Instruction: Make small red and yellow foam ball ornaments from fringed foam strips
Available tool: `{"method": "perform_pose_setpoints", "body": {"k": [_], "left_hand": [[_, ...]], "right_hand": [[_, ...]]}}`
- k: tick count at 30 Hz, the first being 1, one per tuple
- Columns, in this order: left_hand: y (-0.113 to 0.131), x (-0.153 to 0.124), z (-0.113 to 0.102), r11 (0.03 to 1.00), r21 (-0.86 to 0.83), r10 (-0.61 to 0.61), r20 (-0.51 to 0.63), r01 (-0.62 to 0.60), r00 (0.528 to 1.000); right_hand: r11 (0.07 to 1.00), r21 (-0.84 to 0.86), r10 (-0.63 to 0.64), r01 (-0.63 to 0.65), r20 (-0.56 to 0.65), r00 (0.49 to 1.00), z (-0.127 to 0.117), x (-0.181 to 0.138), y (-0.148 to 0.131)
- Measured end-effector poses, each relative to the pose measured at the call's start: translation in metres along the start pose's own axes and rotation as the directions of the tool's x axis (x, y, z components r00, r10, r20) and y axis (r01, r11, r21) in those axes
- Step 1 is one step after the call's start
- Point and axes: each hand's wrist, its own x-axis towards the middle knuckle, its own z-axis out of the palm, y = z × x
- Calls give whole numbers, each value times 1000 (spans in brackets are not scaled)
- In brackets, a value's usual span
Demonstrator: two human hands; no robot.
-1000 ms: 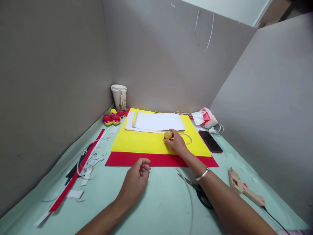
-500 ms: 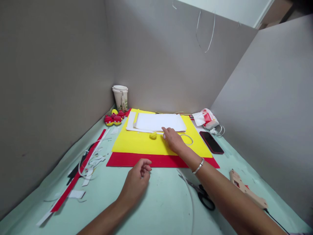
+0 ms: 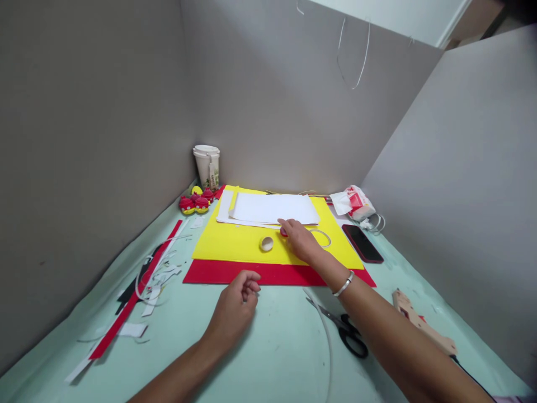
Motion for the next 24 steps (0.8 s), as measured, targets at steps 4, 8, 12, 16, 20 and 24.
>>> {"method": "perform_pose_setpoints", "body": {"k": [4,8,12,16,20,24], "left_hand": [[0,0,0,1000,-5,2,-14,-2,1000],[0,0,0,1000,-12,4,-20,-4,1000],[-1,0,0,1000,1,-2,-7,2,1000],[-1,1,0,1000,6,-3,14,3,1000],[-1,1,0,1000,-6,-10,19,10,1000],[-1,0,0,1000,-1,-13,24,13,1000]], "right_hand": [[998,60,17,-15,-44,999,-4,-4,5],[991,136,29,-17,-93,995,-11,-6,-3],[977,213,-15,34,-92,996,-17,-2,-21],[966,247,-64,74,-50,997,-17,9,-30],[964,257,-72,64,19,997,-8,26,-25],[960,279,-38,14,80,996,1,41,-21]]}}
